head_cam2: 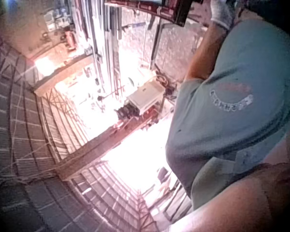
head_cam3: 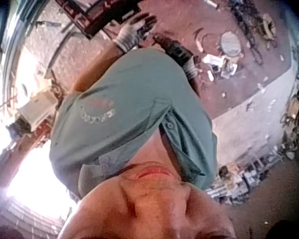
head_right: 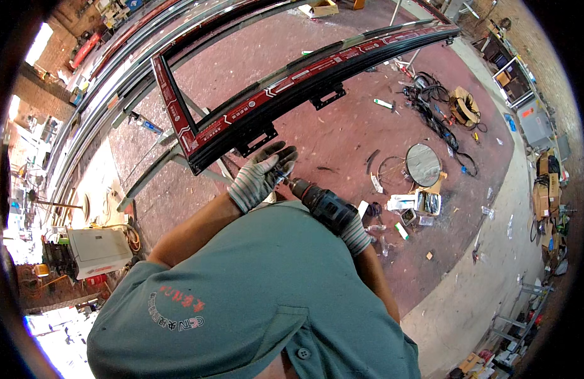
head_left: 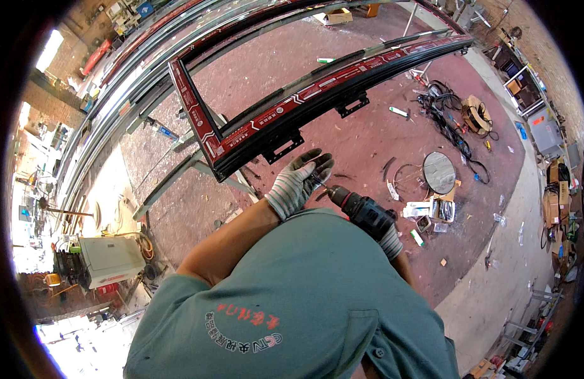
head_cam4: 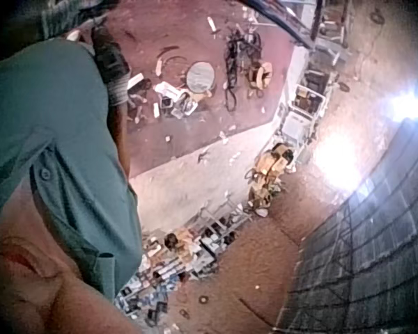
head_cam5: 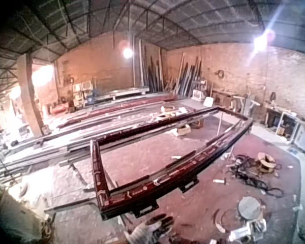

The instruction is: The person uses a cordless drill to fasten screws into a red window frame, securing black brackets along its length. They repeatedly position the drill, drive screws, and reposition the frame to access different attachment points.

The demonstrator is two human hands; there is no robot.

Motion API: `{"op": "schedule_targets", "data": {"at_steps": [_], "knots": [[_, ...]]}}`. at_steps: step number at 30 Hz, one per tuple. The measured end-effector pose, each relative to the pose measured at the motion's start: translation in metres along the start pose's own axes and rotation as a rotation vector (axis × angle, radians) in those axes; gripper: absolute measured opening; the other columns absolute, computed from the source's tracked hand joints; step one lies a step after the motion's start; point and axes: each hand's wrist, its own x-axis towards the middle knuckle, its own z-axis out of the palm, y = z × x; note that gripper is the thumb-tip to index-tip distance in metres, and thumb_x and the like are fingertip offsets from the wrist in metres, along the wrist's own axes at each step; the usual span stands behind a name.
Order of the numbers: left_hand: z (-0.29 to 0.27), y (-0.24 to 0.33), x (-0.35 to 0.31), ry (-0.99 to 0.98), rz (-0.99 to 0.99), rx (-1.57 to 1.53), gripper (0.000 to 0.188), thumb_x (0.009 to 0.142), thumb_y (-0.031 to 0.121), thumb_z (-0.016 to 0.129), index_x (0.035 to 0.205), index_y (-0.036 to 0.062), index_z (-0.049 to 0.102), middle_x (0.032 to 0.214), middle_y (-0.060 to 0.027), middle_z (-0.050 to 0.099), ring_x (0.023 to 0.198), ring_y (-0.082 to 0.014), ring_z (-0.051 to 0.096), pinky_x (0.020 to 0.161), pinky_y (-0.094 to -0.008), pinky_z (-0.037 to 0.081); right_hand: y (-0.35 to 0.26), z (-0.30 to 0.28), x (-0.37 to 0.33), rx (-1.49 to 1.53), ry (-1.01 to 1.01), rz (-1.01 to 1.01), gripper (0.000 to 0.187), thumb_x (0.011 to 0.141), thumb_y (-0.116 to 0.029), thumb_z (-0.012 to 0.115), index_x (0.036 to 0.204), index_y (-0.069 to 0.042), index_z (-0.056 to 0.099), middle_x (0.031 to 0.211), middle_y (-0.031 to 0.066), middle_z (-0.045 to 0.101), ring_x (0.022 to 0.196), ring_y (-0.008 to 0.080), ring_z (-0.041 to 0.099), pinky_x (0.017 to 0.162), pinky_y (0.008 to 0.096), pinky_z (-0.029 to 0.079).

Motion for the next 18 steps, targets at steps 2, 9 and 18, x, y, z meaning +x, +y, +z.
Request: {"op": "schedule_targets", "data": {"at_steps": [2,9,18], "knots": [[-0.002,0.001,-0.002,0.04,0.019,0.024,0.036,0.095,0.001,0.044,0.13,0.0007,0.043,0.129,-0.0194,0.051,0.12,-0.0298,0.052,0.1,-0.0359,0.047,-0.002,0.001,0.005,0.024,-0.006,0.041,0.013,0.086,-0.018,0.046,0.082,-0.014,0.058,0.064,-0.0002,0.047,0.048,0.013,0.046,0.039,0.0287,0.037],[-0.009,0.0,0.003,0.09,0.022,0.102,0.037,0.095,0.0,0.043,0.131,0.0043,0.043,0.128,-0.0186,0.052,0.117,-0.0282,0.054,0.099,-0.0359,0.048,0.013,-0.012,0.018,-0.229,-0.105,-0.141,0.011,0.086,-0.017,0.048,0.085,-0.013,0.059,0.068,0.0002,0.049,0.054,0.0132,0.049,0.044,0.0286,0.04],[-0.015,0.015,0.013,0.141,-0.096,-0.027,0.036,0.093,-0.002,0.043,0.129,-0.0004,0.042,0.125,-0.021,0.053,0.117,-0.0314,0.054,0.098,-0.0368,0.049,0.042,-0.015,0.046,-0.519,-0.168,-0.345,0.01,0.086,-0.016,0.051,0.09,-0.012,0.059,0.074,0.0009,0.053,0.06,0.0134,0.052,0.05,0.0283,0.042]]}}
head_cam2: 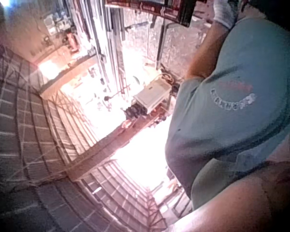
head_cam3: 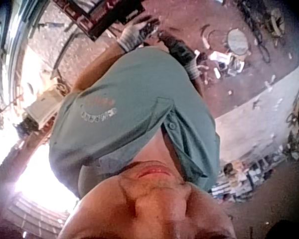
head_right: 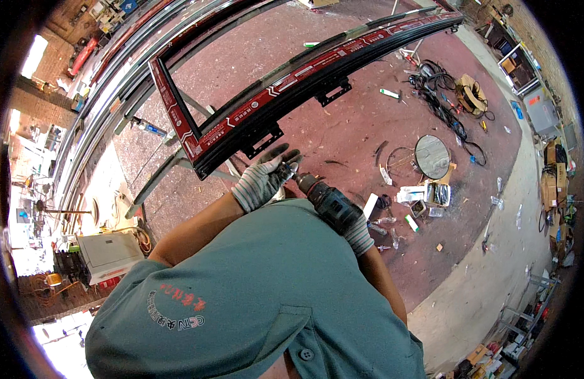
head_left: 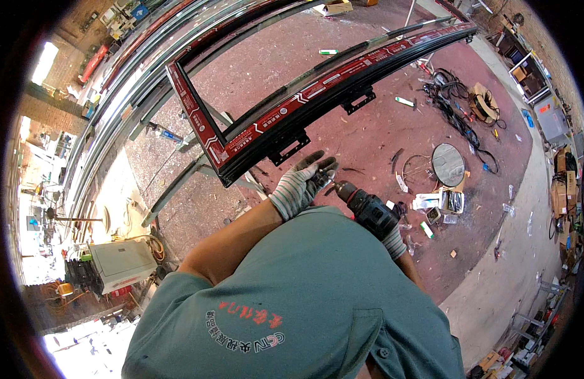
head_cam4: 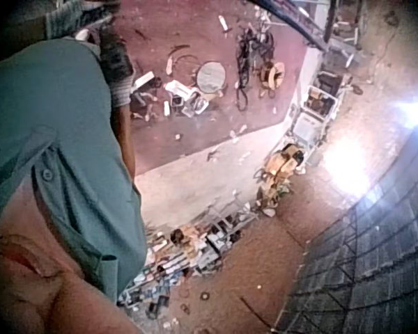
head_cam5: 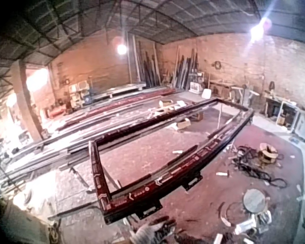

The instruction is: The person uses a cordless drill to fasten screws into a red window frame, securing black brackets along its length. They repeatedly position the drill, drive screws, and reposition the frame to access different attachment points.

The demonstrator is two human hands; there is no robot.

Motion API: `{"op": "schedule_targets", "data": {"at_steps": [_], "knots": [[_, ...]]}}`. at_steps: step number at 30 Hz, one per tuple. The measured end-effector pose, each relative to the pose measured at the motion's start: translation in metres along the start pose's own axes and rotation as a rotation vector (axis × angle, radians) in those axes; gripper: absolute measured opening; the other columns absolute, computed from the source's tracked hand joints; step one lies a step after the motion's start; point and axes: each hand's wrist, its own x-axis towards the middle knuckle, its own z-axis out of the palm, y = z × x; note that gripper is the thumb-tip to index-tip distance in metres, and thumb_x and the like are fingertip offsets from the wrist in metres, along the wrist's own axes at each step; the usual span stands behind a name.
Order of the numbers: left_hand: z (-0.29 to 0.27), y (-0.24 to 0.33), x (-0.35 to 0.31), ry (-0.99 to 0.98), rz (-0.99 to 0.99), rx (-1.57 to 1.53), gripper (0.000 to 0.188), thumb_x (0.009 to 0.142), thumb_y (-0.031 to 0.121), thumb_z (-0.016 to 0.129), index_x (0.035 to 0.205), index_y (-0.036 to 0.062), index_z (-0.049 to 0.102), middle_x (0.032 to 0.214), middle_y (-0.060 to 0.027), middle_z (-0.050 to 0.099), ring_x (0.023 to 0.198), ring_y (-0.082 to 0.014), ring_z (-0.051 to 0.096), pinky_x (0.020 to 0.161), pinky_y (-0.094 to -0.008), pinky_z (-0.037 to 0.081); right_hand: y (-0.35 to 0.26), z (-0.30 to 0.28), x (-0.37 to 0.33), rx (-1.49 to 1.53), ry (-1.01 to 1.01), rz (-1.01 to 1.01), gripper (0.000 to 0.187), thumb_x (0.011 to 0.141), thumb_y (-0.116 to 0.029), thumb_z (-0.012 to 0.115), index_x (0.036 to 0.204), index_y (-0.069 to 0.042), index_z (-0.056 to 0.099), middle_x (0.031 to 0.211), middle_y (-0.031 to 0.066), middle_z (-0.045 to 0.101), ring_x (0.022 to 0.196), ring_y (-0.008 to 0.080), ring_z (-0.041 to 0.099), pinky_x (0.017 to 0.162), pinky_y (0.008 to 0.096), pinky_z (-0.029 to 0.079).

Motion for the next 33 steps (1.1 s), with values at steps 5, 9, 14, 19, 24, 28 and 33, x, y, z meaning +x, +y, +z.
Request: {"op": "schedule_targets", "data": {"at_steps": [5,9,14,19,24,28,33], "knots": [[-0.009,0.01,0.008,0.03,-0.1,-0.059,0.037,0.088,-0.01,0.043,0.124,-0.0036,0.046,0.122,-0.021,0.054,0.116,-0.0314,0.054,0.099,-0.0353,0.048,0.007,0.003,0.009,-0.114,-0.014,-0.048,0.01,0.086,-0.016,0.052,0.092,-0.011,0.059,0.078,0.0012,0.054,0.064,0.0135,0.053,0.054,0.0282,0.044],[-0.032,0.008,0.021,-0.037,-0.044,0.131,0.039,0.083,-0.016,0.044,0.12,-0.0042,0.051,0.121,-0.0209,0.055,0.117,-0.0304,0.054,0.1,-0.0345,0.047,0.007,0.005,0.017,-0.194,-0.02,-0.08,0.011,0.086,-0.015,0.054,0.094,-0.011,0.059,0.08,0.0015,0.056,0.067,0.0136,0.055,0.056,0.0281,0.045],[-0.026,0.017,0.024,0.015,-0.115,0.043,0.033,0.087,-0.012,0.046,0.119,-0.0027,0.053,0.119,-0.0206,0.057,0.112,-0.0279,0.057,0.091,-0.0305,0.054,0.005,0.004,0.026,-0.299,-0.022,-0.112,0.012,0.087,-0.015,0.055,0.097,-0.01,0.059,0.084,0.0018,0.058,0.07,0.0137,0.056,0.06,0.028,0.047],[-0.018,0.028,0.027,0.059,-0.07,0.075,0.026,0.091,-0.004,0.05,0.116,-0.0003,0.055,0.111,-0.0178,0.062,0.103,-0.0261,0.062,0.083,-0.0288,0.057,0.003,0.005,0.034,-0.381,-0.017,-0.147,0.014,0.087,-0.015,0.057,0.099,-0.009,0.06,0.087,0.0021,0.06,0.074,0.0139,0.058,0.063,0.0279,0.048],[-0.024,0.036,0.033,0.214,-0.051,0.151,0.026,0.09,0.0,0.055,0.116,0.0012,0.056,0.109,-0.0163,0.062,0.097,-0.0235,0.063,0.08,-0.0272,0.057,0.002,0.004,0.038,-0.475,-0.006,-0.183,0.016,0.087,-0.014,0.058,0.102,-0.009,0.06,0.09,0.0025,0.061,0.078,0.014,0.06,0.067,0.0277,0.05],[-0.032,0.038,0.032,0.194,-0.017,0.199,0.033,0.089,0.0,0.057,0.121,0.0023,0.053,0.112,-0.0172,0.061,0.099,-0.0246,0.063,0.082,-0.0286,0.057,0.0,0.001,0.031,-0.568,0.003,-0.217,0.017,0.087,-0.014,0.059,0.104,-0.008,0.06,0.093,0.0027,0.063,0.081,0.0141,0.061,0.07,0.0276,0.051],[-0.04,0.039,0.028,0.092,0.006,0.086,0.043,0.09,-0.002,0.054,0.131,0.0069,0.046,0.121,-0.0211,0.056,0.109,-0.0293,0.059,0.089,-0.0351,0.055,0.001,0.001,0.028,-0.64,-0.007,-0.223,0.02,0.087,-0.013,0.061,0.106,-0.007,0.06,0.096,0.0031,0.065,0.085,0.0142,0.063,0.073,0.0275,0.053]]}}
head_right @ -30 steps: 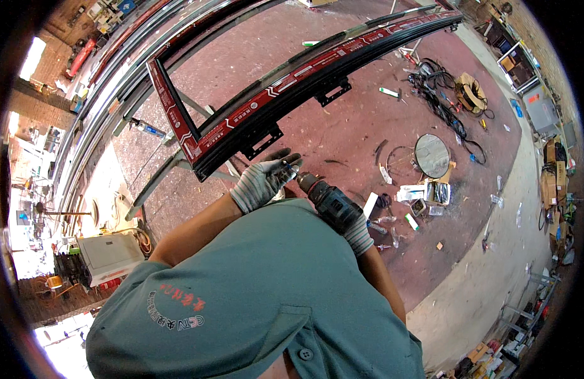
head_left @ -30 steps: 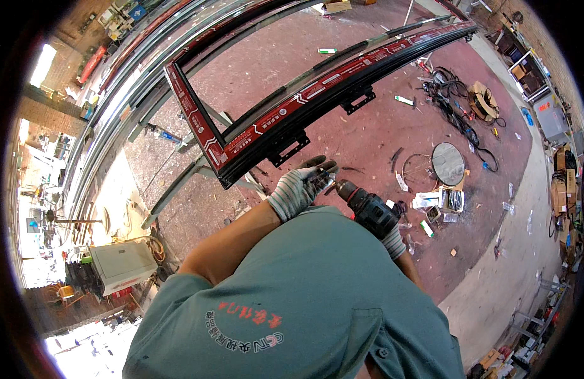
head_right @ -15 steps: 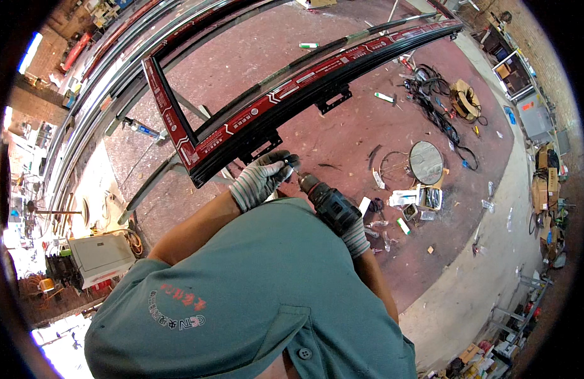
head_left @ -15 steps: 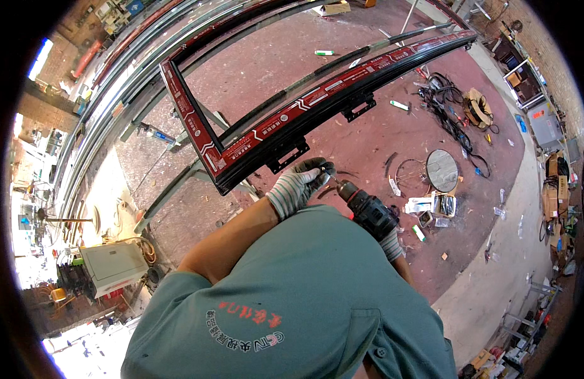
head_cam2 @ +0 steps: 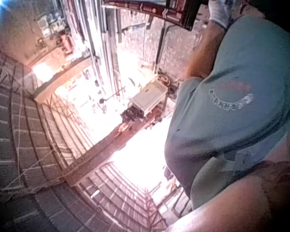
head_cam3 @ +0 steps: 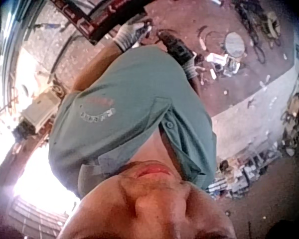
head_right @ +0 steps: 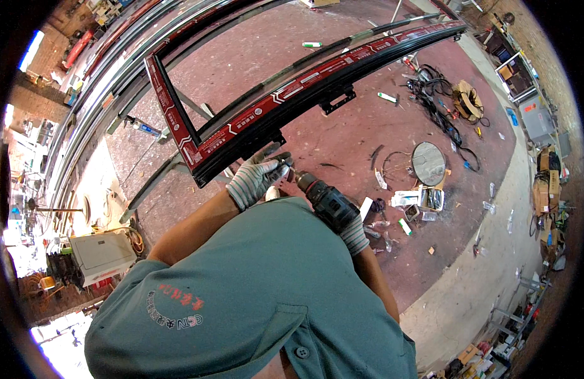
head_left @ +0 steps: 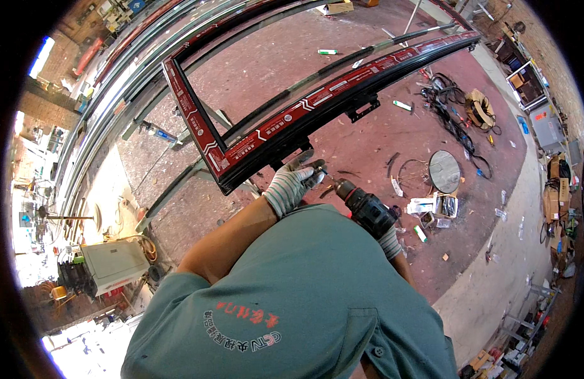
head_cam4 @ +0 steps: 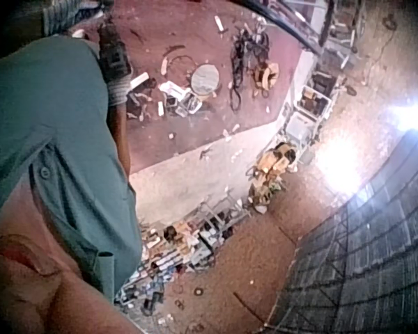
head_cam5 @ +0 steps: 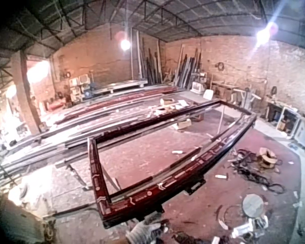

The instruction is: The person uses a cordless drill to fasten screws into a red window frame, securing black brackets along its length. They repeatedly position the drill, drive screws, and reposition the frame to access different attachment points.

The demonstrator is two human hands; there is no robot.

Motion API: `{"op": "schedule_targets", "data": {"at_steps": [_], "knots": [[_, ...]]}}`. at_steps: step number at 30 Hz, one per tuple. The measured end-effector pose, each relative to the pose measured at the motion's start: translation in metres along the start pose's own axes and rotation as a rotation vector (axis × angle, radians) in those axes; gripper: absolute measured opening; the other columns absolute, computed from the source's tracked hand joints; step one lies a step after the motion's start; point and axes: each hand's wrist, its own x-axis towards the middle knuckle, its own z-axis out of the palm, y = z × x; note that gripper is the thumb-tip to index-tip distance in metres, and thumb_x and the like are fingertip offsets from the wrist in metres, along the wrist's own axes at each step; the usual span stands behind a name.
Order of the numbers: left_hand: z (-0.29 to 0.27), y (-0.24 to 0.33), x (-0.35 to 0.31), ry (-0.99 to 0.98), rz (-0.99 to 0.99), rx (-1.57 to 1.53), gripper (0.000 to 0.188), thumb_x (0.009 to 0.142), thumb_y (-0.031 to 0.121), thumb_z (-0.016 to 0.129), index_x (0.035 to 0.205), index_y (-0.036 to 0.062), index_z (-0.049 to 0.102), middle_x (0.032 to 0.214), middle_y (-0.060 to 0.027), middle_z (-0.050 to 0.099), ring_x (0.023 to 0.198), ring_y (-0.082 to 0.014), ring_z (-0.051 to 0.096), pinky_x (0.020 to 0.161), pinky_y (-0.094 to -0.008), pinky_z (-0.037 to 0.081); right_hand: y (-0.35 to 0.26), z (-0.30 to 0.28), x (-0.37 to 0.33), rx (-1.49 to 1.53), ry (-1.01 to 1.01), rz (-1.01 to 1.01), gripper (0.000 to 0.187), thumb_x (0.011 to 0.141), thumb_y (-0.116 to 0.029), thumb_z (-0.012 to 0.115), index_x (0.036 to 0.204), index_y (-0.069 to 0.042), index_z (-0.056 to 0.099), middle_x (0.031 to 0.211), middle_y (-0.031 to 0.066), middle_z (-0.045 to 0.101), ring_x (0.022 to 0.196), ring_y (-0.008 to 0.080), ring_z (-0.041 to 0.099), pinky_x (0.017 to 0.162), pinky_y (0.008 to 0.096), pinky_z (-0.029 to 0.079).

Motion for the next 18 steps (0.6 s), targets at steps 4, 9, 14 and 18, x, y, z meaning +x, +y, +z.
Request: {"op": "schedule_targets", "data": {"at_steps": [4,9,14,18], "knots": [[0.009,0.007,-0.007,0.001,0.013,-0.041,0.042,0.092,0.0,0.051,0.133,0.0099,0.044,0.122,-0.0209,0.056,0.11,-0.0303,0.058,0.09,-0.0384,0.054,0.008,0.024,-0.004,0.448,0.071,0.086,0.019,0.087,-0.019,0.059,0.103,-0.008,0.06,0.092,0.0048,0.061,0.081,0.0176,0.06,0.069,0.0297,0.05],[0.007,0.011,-0.015,0.031,0.008,-0.036,0.039,0.093,0.008,0.053,0.131,0.0136,0.045,0.119,-0.0169,0.059,0.105,-0.0285,0.061,0.084,-0.0389,0.053,-0.002,0.018,0.002,0.267,0.132,-0.012,0.02,0.084,-0.021,0.061,0.1,-0.009,0.06,0.086,0.0056,0.059,0.075,0.0196,0.059,0.063,0.0311,0.049],[0.01,0.008,-0.019,0.011,-0.019,-0.04,0.039,0.094,0.012,0.055,0.132,0.0143,0.046,0.119,-0.0137,0.06,0.106,-0.0267,0.061,0.086,-0.0386,0.052,-0.01,0.014,0.007,0.159,0.201,-0.085,0.02,0.082,-0.024,0.062,0.097,-0.009,0.06,0.081,0.0064,0.056,0.069,0.0215,0.057,0.057,0.0324,0.047],[0.004,0.008,-0.019,-0.018,-0.025,-0.022,0.04,0.093,0.013,0.055,0.132,0.0144,0.047,0.118,-0.0125,0.06,0.107,-0.0251,0.06,0.088,-0.0385,0.052,-0.017,0.011,0.017,0.127,0.283,-0.155,0.021,0.081,-0.026,0.063,0.094,-0.01,0.06,0.076,0.0071,0.054,0.064,0.0231,0.056,0.053,0.0335,0.046]]}}
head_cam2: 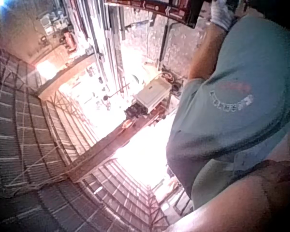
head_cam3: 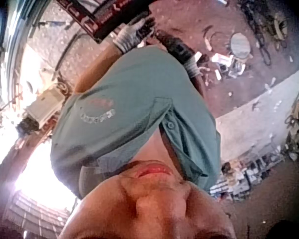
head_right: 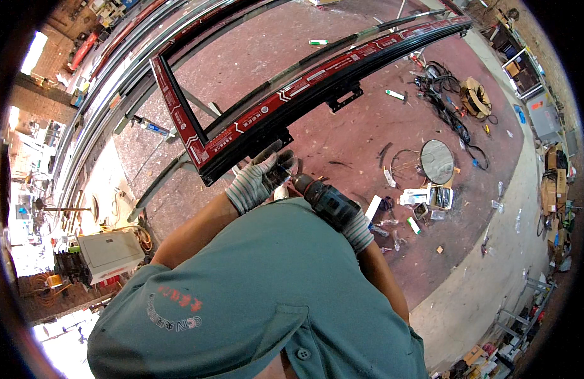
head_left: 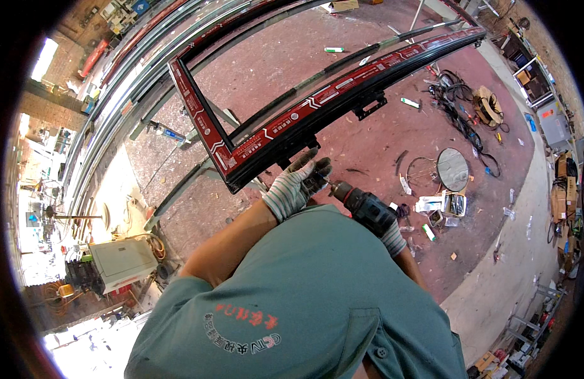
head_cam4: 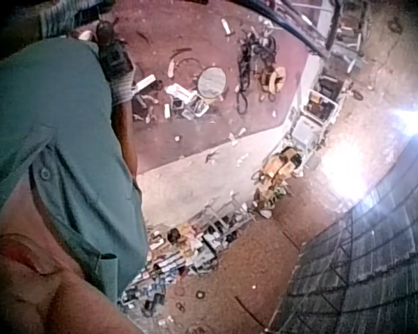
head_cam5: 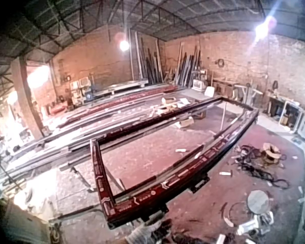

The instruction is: The person uses a cordless drill to fasten screws into a red window frame, securing black brackets along its length. They repeatedly position the drill, drive screws, and reposition the frame to access different attachment points.

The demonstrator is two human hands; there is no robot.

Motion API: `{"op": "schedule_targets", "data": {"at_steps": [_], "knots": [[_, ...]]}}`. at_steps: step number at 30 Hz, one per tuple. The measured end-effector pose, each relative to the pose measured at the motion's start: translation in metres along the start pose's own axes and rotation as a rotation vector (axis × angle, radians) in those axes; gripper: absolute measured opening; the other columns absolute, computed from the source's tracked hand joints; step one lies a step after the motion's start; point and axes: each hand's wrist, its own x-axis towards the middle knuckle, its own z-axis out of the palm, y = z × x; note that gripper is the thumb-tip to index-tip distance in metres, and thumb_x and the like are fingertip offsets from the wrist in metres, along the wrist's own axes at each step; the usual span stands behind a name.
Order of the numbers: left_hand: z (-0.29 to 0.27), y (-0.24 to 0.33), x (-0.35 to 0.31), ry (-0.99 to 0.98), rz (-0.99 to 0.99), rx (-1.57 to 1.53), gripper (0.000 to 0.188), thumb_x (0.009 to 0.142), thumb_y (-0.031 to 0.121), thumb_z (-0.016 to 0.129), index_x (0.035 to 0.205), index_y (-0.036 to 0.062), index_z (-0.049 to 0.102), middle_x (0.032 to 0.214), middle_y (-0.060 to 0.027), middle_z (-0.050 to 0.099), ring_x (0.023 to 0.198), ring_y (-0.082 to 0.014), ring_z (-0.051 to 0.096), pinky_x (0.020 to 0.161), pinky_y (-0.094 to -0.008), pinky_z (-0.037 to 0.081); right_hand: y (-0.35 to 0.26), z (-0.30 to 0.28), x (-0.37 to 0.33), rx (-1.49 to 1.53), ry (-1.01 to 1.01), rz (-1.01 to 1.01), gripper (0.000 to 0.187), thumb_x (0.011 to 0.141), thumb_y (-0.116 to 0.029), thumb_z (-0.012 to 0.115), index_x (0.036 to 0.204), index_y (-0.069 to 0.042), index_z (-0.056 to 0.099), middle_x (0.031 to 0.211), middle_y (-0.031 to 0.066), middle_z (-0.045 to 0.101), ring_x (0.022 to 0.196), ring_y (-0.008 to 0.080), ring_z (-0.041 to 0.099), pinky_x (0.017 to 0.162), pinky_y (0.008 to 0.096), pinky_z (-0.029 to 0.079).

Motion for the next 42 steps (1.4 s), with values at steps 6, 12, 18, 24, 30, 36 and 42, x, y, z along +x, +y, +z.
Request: {"op": "schedule_targets", "data": {"at_steps": [6,12,18,24,30,36,42], "knots": [[0.01,-0.001,0.002,0.026,-0.015,-0.086,0.029,0.094,0.009,0.05,0.123,0.0068,0.054,0.12,-0.0157,0.059,0.112,-0.0293,0.057,0.094,-0.0409,0.052,0.01,-0.002,-0.01,0.861,-0.222,0.457,0.034,0.091,-0.014,0.049,0.123,-0.002,0.051,0.113,0.0138,0.058,0.104,0.0226,0.056,0.091,0.036,0.046],[-0.017,0.004,0.015,0.202,-0.168,-0.052,0.016,0.093,0.014,0.056,0.102,0.0017,0.056,0.107,-0.0158,0.063,0.099,-0.0286,0.063,0.084,-0.0387,0.057,0.009,0.013,-0.01,0.983,-0.237,0.534,0.033,0.09,-0.004,0.047,0.122,-0.001,0.055,0.116,0.0127,0.061,0.103,0.0212,0.062,0.089,0.0352,0.054],[-0.038,0.001,0.042,0.407,-0.225,-0.016,0.018,0.091,0.021,0.06,0.099,0.005,0.056,0.1,-0.013,0.065,0.08,-0.0254,0.065,0.07,-0.0371,0.057,0.022,0.063,-0.015,1.134,-0.155,0.729,0.032,0.085,-0.007,0.06,0.117,-0.007,0.059,0.11,0.0058,0.066,0.101,0.0173,0.063,0.091,0.0296,0.05],[-0.05,0.006,0.069,0.471,-0.109,0.001,0.021,0.093,0.014,0.055,0.111,0.0021,0.056,0.101,-0.0148,0.064,0.088,-0.0256,0.065,0.073,-0.0378,0.056,0.05,0.145,-0.025,0.577,-0.252,0.51,0.047,0.085,-0.029,0.062,0.127,-0.012,0.051,0.127,0.0051,0.055,0.117,0.0203,0.053,0.098,0.0353,0.044],[-0.08,0.007,0.105,0.387,-0.059,0.023,0.018,0.092,-0.001,0.049,0.108,-0.0015,0.056,0.104,-0.0153,0.063,0.09,-0.0281,0.064,0.081,-0.0373,0.056,0.064,0.174,-0.003,0.506,-0.118,0.505,0.045,0.086,-0.034,0.06,0.125,-0.015,0.051,0.119,0.0073,0.057,0.113,0.0249,0.055,0.096,0.0369,0.044],[-0.089,0.014,0.124,0.484,-0.13,0.088,0.027,0.086,-0.009,0.048,0.109,0.0012,0.057,0.095,-0.0127,0.062,0.081,-0.0242,0.064,0.072,-0.0323,0.057,0.06,0.184,0.021,0.712,-0.04,0.598,0.043,0.079,-0.016,0.069,0.119,-0.014,0.055,0.113,0.0047,0.059,0.103,0.0235,0.057,0.09,0.0346,0.045],[-0.086,0.02,0.123,0.441,-0.158,0.162,0.033,0.085,-0.01,0.048,0.115,0.0026,0.055,0.1,-0.0117,0.061,0.086,-0.0231,0.063,0.078,-0.0306,0.056,0.059,0.195,0.022,0.667,0.04,0.636,0.04,0.076,-0.01,0.076,0.112,-0.01,0.057,0.109,0.0039,0.06,0.099,0.0199,0.057,0.087,0.0333,0.048]]}}
